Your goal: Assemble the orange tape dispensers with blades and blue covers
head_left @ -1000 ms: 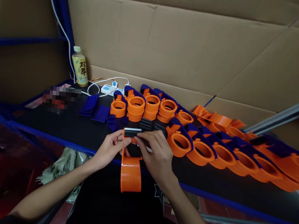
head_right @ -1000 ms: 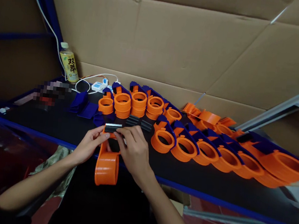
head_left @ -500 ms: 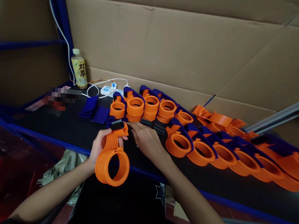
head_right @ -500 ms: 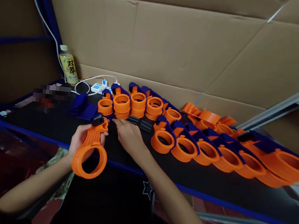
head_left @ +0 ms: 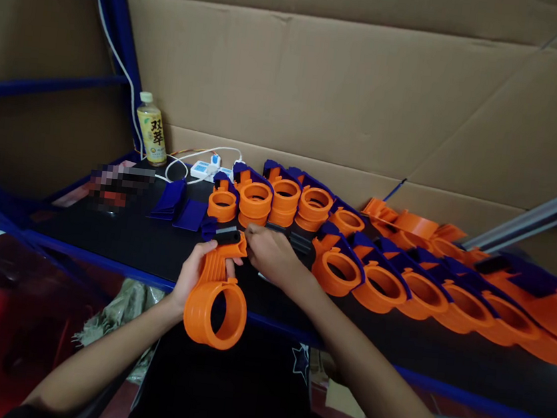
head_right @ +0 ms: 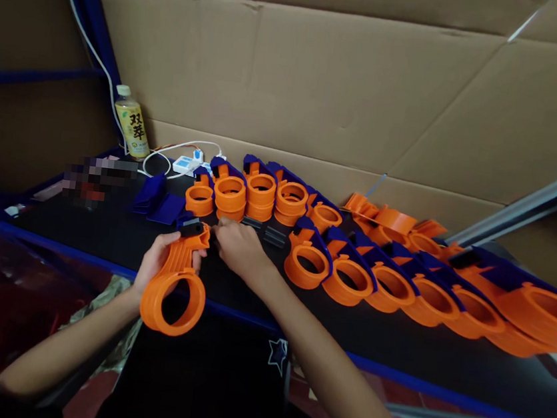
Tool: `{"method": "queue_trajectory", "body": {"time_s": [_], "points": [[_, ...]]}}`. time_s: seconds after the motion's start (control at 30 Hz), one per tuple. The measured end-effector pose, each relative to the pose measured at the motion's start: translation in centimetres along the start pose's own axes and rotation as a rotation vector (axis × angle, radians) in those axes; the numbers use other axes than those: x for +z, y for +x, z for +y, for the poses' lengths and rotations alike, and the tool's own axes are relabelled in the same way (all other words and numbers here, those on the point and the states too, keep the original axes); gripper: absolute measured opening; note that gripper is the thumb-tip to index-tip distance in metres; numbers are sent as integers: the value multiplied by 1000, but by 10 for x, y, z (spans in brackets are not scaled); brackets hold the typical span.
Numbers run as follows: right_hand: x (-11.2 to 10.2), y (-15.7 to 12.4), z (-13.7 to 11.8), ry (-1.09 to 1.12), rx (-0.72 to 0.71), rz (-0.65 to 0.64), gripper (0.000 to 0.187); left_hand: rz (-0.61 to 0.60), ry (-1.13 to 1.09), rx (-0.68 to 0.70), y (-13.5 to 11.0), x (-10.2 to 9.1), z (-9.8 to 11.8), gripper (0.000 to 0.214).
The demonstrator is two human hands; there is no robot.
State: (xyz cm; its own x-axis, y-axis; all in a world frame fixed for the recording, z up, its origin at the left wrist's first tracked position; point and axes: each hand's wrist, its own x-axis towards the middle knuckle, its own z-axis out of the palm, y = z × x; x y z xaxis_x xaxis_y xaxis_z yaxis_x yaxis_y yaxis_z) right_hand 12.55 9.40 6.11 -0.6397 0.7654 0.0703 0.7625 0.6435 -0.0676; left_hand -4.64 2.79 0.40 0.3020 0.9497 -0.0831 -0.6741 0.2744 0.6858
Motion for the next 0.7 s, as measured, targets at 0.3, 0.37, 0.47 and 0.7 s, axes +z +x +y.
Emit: {"method": "queue_trajectory", "body": {"time_s": [0.3, 0.37, 0.47, 0.7], "points": [[3, 3, 26, 197, -16, -13, 26, -8, 74, -24, -1, 3, 2, 48], [5, 1, 29, 229, -2, 4, 28, 7, 73, -24, -1, 4, 2, 46], [2, -7, 31, 265, 23, 23, 30, 15, 66, -31, -1, 3, 1, 45], [-9, -35, 28, 929, 132, 154, 42, 49, 142, 27, -1, 7, 2, 49]]}}
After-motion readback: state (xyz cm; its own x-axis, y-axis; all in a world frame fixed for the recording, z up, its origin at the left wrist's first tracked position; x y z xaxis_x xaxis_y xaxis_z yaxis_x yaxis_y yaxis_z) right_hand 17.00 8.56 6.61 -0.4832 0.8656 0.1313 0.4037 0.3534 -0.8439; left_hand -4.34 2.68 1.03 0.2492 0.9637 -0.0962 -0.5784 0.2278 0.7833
